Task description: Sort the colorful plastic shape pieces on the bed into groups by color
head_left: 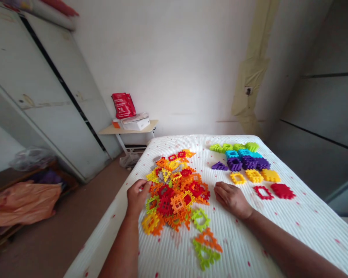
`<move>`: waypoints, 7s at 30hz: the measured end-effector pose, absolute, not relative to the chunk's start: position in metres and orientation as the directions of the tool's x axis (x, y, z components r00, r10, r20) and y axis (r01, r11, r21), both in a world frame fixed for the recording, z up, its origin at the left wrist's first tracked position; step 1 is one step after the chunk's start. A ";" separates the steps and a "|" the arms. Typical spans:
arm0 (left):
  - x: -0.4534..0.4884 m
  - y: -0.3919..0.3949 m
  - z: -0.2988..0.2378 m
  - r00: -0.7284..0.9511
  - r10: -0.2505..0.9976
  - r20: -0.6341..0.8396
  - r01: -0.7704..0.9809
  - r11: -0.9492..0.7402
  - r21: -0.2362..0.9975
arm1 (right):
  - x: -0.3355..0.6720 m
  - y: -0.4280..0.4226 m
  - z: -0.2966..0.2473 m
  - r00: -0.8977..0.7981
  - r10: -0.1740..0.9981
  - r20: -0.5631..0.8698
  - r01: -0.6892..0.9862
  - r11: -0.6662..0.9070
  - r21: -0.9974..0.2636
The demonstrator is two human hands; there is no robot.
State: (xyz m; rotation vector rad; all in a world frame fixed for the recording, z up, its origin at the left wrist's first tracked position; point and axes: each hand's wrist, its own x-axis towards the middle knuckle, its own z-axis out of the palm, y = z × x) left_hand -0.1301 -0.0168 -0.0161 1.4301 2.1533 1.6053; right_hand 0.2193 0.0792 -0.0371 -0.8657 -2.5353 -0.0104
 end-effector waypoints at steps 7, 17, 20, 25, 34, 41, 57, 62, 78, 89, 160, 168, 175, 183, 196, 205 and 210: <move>-0.099 -0.037 0.003 -0.087 0.887 0.454 0.911 -0.114 0.397 | 0.215 0.091 -0.044 -0.675 0.604 0.424 0.571 0.791 -0.218; -0.101 -0.030 -0.003 -0.086 0.947 0.309 0.855 -0.089 0.511 | 0.210 0.087 -0.038 -0.669 0.645 0.370 0.596 0.763 -0.251; -0.106 -0.032 -0.004 -0.218 0.934 0.282 0.692 -0.057 0.720 | 0.208 0.087 -0.037 -0.670 0.633 0.388 0.608 0.768 -0.202; -0.117 -0.031 -0.004 -0.468 0.856 0.219 0.398 -0.017 0.917 | 0.207 0.087 -0.038 -0.670 0.621 0.407 0.633 0.764 -0.125; -0.070 0.001 0.029 -0.552 0.786 0.278 0.340 -0.091 0.936 | 0.206 0.091 -0.042 -0.641 0.605 0.472 0.615 0.773 -0.156; -0.001 0.019 0.025 -0.174 0.733 0.658 0.728 -0.354 0.587 | 0.215 0.088 -0.037 -0.469 0.765 0.442 0.587 0.644 -0.490; 0.026 0.003 0.010 0.150 0.503 0.851 0.793 -0.575 0.200 | 0.291 0.063 0.005 0.102 0.987 0.124 0.993 -0.094 -0.071; 0.031 0.003 0.009 0.161 0.466 0.870 0.792 -0.587 0.167 | 0.284 0.059 -0.005 0.012 0.999 0.048 0.997 -0.008 -0.076; 0.035 0.006 0.009 0.167 0.468 0.868 0.771 -0.611 0.181 | 0.244 0.033 0.003 -0.351 0.806 0.477 0.389 0.589 -0.708; 0.040 0.004 0.005 0.247 0.466 0.850 0.747 -0.650 0.139 | 0.221 0.023 0.005 -0.431 0.775 0.462 0.327 0.611 -0.721; -0.146 0.009 -0.005 -0.991 0.102 0.090 0.045 -0.375 0.926 | 0.272 0.071 -0.035 -0.274 0.876 0.397 0.675 0.469 -0.570; -0.159 0.006 -0.021 -0.964 0.243 0.108 0.034 -0.287 0.957 | 0.274 0.078 -0.038 -0.231 0.926 0.299 0.646 0.376 -0.664; -0.162 0.008 -0.027 -0.963 0.257 -0.084 -0.158 -0.286 0.945 | 0.274 0.082 -0.041 -0.230 0.926 0.300 0.634 0.376 -0.676; -0.158 0.008 -0.022 -0.934 0.235 -0.270 -0.341 -0.347 0.874 | 0.271 0.082 -0.040 -0.242 0.915 0.324 0.648 0.401 -0.647; -0.141 -0.010 -0.036 -0.866 0.486 -0.114 -0.331 -0.389 0.860 | 0.270 0.082 -0.042 -0.297 0.897 0.327 0.696 0.438 -0.569; -0.124 -0.064 -0.051 -0.835 0.545 0.072 -0.110 -0.294 0.949 | 0.271 0.087 -0.048 -0.320 0.880 0.352 0.710 0.469 -0.526; -0.113 -0.063 -0.053 -0.778 0.586 0.225 0.297 0.029 0.954 | 0.269 0.085 -0.046 -0.311 0.886 0.345 0.733 0.455 -0.507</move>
